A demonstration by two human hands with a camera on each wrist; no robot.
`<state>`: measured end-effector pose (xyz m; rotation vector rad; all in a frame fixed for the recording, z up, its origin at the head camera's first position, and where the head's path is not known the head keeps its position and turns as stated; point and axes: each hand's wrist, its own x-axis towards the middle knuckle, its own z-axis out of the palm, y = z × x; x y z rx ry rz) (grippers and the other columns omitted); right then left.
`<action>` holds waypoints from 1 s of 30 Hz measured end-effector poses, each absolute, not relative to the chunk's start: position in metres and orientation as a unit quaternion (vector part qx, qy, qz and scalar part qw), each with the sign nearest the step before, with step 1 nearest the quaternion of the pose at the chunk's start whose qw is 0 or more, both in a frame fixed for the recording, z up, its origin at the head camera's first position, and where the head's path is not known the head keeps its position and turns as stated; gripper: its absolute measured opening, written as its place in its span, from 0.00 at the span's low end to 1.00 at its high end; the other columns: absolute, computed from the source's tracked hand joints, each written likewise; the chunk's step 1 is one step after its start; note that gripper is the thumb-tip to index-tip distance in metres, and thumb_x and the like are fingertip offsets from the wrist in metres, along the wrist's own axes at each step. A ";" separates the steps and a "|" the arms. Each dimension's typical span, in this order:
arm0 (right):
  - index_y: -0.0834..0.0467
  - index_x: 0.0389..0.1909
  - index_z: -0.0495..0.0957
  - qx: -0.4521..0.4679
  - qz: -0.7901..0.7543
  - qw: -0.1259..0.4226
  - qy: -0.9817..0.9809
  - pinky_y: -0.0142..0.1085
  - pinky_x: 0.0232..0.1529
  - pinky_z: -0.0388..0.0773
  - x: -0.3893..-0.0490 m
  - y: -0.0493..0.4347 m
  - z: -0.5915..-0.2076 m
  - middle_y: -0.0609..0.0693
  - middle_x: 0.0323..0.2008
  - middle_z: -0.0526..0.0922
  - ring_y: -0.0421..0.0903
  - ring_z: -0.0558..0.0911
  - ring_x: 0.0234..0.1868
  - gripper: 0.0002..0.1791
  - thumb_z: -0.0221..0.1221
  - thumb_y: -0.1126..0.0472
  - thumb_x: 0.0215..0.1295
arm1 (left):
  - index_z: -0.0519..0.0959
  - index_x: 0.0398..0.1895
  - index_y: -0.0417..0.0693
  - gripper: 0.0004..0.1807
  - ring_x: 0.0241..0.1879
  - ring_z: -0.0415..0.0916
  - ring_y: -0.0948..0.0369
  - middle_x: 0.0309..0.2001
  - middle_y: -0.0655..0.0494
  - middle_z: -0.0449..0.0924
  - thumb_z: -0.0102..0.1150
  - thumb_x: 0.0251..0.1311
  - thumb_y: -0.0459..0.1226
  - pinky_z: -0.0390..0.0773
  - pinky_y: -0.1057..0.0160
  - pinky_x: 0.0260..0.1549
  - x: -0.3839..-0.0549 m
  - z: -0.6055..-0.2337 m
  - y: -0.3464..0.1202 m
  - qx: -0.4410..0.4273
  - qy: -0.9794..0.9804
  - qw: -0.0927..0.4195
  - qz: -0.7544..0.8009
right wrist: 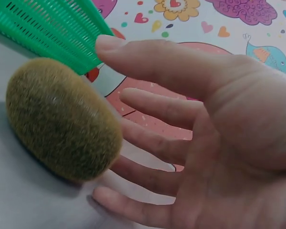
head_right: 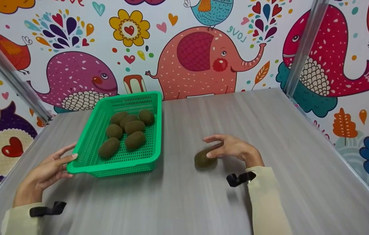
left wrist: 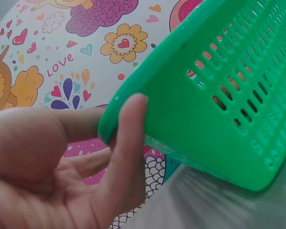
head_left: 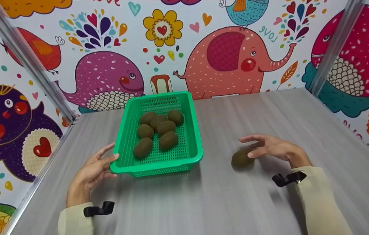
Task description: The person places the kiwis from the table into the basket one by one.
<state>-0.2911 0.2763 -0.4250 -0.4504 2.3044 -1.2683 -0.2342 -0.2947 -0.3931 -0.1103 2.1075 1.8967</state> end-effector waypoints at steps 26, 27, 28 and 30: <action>0.52 0.65 0.76 -0.211 -0.423 0.241 0.848 0.42 0.58 0.69 -0.295 0.274 -0.436 0.56 0.62 0.75 0.54 0.71 0.60 0.32 0.71 0.57 0.58 | 0.47 0.81 0.52 0.40 0.36 0.86 0.64 0.42 0.60 0.86 0.55 0.73 0.44 0.88 0.61 0.34 -0.234 -0.394 -0.295 -0.040 0.739 0.152 0.655; 0.52 0.64 0.76 -0.210 -0.424 0.240 0.848 0.42 0.57 0.70 -0.295 0.274 -0.436 0.56 0.61 0.76 0.54 0.71 0.59 0.31 0.71 0.58 0.58 | 0.47 0.81 0.52 0.40 0.36 0.86 0.64 0.42 0.60 0.85 0.55 0.73 0.43 0.88 0.61 0.33 -0.234 -0.394 -0.295 -0.037 0.739 0.152 0.655; 0.52 0.63 0.77 -0.207 -0.426 0.239 0.848 0.42 0.56 0.70 -0.295 0.273 -0.435 0.56 0.60 0.76 0.54 0.72 0.58 0.30 0.71 0.57 0.58 | 0.47 0.81 0.52 0.40 0.36 0.86 0.64 0.42 0.60 0.85 0.54 0.74 0.43 0.88 0.62 0.33 -0.234 -0.394 -0.295 -0.034 0.739 0.151 0.655; 0.52 0.62 0.78 -0.204 -0.431 0.236 0.847 0.41 0.55 0.71 -0.295 0.272 -0.435 0.56 0.59 0.77 0.53 0.72 0.57 0.29 0.71 0.57 0.58 | 0.45 0.81 0.51 0.40 0.36 0.86 0.64 0.42 0.60 0.85 0.54 0.74 0.43 0.87 0.62 0.33 -0.234 -0.394 -0.295 -0.028 0.737 0.150 0.658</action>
